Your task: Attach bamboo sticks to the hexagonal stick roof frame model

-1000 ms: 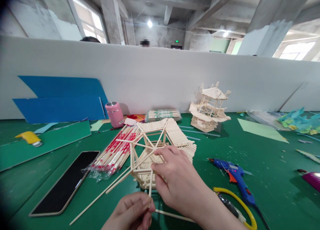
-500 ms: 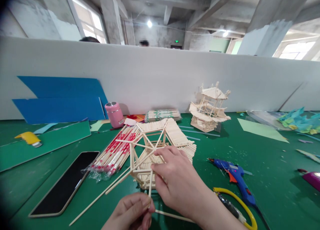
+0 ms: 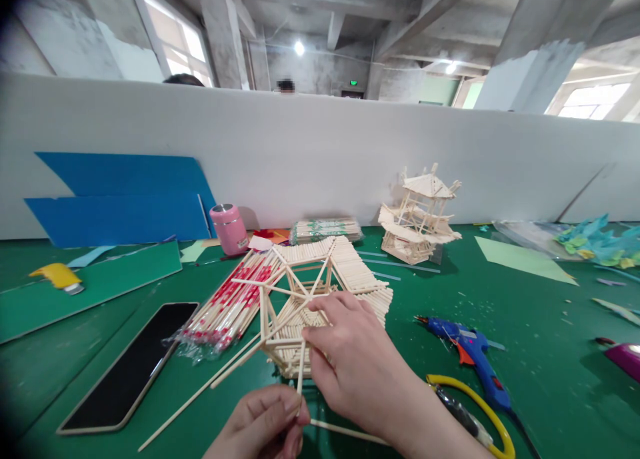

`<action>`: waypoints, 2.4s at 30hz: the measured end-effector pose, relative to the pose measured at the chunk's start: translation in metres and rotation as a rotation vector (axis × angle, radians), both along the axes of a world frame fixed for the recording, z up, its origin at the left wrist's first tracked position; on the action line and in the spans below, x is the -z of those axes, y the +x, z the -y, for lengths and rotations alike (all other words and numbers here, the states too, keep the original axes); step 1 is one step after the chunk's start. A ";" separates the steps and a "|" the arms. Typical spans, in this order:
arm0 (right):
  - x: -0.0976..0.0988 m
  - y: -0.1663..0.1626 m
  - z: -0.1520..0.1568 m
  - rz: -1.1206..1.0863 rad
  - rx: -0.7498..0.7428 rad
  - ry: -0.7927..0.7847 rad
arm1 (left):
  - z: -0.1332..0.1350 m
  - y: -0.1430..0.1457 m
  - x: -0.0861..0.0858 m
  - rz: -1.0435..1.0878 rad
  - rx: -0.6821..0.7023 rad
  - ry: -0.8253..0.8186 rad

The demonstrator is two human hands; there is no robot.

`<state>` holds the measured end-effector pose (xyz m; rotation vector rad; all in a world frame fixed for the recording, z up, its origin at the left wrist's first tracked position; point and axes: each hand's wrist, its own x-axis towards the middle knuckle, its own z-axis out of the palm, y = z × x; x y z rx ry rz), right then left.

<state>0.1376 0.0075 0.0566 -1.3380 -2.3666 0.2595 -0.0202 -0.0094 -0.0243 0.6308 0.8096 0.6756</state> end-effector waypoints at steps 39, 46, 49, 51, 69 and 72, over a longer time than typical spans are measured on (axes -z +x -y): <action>0.001 -0.001 -0.001 -0.020 -0.002 0.008 | 0.000 0.000 -0.001 -0.009 0.001 0.002; 0.000 -0.001 0.000 -0.007 -0.001 -0.006 | 0.000 0.000 -0.001 0.004 0.005 -0.002; 0.000 -0.001 0.000 -0.001 -0.002 -0.008 | 0.000 0.000 -0.001 0.005 0.005 0.001; 0.000 -0.001 0.000 0.000 -0.002 -0.009 | 0.000 0.000 -0.001 0.007 0.006 0.002; 0.002 -0.001 0.000 0.001 0.004 -0.006 | 0.000 0.000 -0.002 -0.006 -0.010 -0.006; 0.002 0.000 0.000 -0.003 0.005 -0.003 | 0.000 0.000 -0.001 -0.008 -0.006 -0.003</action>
